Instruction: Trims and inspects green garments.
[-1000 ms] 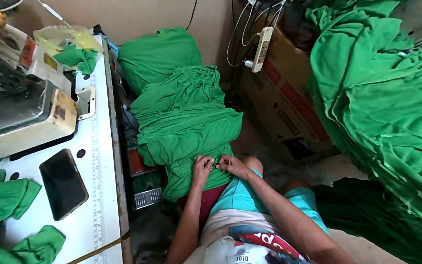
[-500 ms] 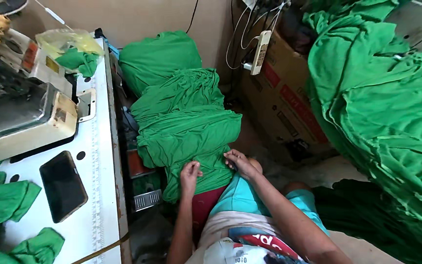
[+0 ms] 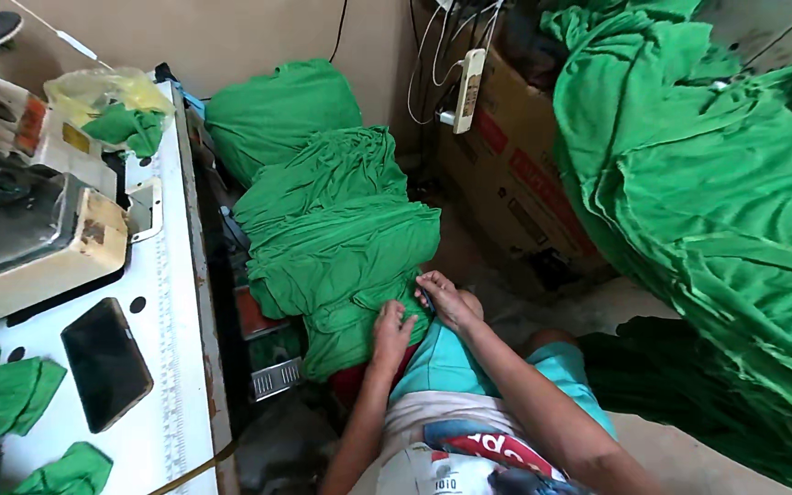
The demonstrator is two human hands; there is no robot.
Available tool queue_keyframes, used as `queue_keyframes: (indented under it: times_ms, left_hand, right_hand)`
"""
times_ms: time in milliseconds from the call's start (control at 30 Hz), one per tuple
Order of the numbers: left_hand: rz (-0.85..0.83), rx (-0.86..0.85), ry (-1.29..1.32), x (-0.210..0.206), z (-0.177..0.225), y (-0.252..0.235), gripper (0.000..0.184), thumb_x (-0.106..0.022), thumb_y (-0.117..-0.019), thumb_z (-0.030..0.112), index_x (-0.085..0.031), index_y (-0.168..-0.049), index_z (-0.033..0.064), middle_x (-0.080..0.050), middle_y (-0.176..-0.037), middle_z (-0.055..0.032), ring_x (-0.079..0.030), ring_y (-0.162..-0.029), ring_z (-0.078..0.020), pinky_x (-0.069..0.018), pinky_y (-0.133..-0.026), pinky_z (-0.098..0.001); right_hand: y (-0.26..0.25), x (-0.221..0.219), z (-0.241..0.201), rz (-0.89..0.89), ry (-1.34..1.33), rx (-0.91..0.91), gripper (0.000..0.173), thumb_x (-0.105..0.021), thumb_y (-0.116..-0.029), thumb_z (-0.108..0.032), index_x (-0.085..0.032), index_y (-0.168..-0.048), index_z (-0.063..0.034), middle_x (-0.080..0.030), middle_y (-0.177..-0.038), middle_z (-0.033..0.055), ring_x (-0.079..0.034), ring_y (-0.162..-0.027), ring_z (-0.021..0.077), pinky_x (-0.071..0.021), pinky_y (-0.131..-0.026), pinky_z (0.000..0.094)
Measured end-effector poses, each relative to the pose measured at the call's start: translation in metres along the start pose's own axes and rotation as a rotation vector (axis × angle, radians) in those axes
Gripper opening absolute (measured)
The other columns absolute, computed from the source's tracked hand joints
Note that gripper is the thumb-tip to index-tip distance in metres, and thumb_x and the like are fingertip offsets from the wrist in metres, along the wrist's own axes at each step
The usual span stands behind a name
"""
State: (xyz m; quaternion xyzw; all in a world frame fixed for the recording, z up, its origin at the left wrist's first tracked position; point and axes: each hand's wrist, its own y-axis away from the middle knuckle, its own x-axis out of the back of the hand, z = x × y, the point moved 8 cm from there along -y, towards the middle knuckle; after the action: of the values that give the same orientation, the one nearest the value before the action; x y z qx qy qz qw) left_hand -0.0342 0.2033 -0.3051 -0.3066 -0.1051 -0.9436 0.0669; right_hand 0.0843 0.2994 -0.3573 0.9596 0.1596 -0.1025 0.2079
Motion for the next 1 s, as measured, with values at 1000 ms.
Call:
queue_keyframes:
  times_ms: [1000]
  left_hand:
    - [0.008, 0.057, 0.115, -0.005, -0.032, 0.001, 0.020, -0.057, -0.1019, 0.010, -0.068, -0.108, -0.0049, -0.067, -0.108, -0.0184, -0.067, -0.095, -0.0227, -0.0553, -0.089, -0.0368]
  right_hand:
    - [0.042, -0.026, -0.015, -0.255, 1.212, 0.330, 0.030, -0.056, -0.1043, -0.024, -0.070, -0.118, -0.0011, -0.070, -0.118, 0.0190, -0.066, -0.115, 0.0348, -0.0502, -0.101, 0.0527]
